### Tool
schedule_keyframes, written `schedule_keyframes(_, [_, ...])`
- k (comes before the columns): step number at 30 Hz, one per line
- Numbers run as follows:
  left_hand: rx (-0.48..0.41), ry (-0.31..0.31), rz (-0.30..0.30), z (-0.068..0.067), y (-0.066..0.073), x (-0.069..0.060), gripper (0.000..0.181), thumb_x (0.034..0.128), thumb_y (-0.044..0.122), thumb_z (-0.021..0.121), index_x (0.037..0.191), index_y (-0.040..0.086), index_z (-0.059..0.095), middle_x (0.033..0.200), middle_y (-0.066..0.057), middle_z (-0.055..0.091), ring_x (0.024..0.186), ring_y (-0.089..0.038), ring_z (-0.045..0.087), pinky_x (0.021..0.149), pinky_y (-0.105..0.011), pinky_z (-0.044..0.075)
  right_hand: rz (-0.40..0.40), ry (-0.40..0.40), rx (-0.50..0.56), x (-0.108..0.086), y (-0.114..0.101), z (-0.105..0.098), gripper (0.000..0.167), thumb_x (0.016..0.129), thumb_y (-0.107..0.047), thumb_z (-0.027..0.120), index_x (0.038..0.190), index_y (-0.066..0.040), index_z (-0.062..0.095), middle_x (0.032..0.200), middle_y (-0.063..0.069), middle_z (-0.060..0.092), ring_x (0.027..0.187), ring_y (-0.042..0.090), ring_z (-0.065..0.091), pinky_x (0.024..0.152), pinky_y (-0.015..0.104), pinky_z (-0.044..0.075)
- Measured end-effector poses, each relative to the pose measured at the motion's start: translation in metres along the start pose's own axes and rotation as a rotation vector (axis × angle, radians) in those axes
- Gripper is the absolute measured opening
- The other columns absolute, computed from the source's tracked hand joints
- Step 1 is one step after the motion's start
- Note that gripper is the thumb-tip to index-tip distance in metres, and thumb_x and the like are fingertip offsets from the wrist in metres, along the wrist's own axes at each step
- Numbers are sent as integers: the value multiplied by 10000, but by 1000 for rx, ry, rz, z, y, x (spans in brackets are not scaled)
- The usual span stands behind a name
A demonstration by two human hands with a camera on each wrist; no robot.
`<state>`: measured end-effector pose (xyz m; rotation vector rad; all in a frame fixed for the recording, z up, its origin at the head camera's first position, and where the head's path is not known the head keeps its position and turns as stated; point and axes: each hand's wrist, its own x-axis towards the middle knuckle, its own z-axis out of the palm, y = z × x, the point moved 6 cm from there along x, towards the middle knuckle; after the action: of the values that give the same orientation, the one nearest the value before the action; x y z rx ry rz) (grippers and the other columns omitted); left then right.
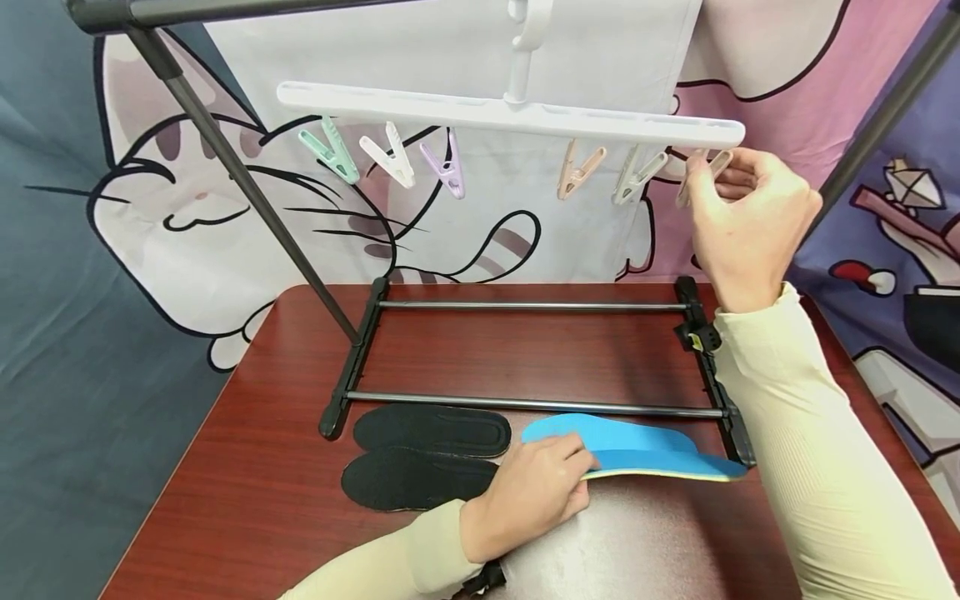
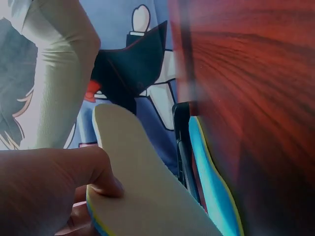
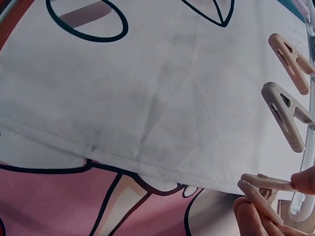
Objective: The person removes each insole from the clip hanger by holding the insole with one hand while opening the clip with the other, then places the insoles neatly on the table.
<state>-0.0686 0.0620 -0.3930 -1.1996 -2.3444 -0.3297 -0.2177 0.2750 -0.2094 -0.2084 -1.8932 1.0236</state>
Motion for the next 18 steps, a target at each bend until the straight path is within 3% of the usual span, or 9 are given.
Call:
schedule_keyframes(8, [-19,-21,-5,-2,-1,-10,92,736,172,731,784,222,671,750,100,516,620,-28,505,473,-139,352,19,11,-16,3,0,-1,342,849,-354,688,1036,-88,795,848,-85,726,669,-175,588,729,83,490])
schedule_keyframes(18, [45,-70,49,5,17,-16,90,791,256,742,756,263,659,794,116,539,634,-32,490,448,-153,392,30,5,-17,2,2,0,354,845,-367,692,1038,-89,793,864,-60,743,657,-179,587,715,78,487])
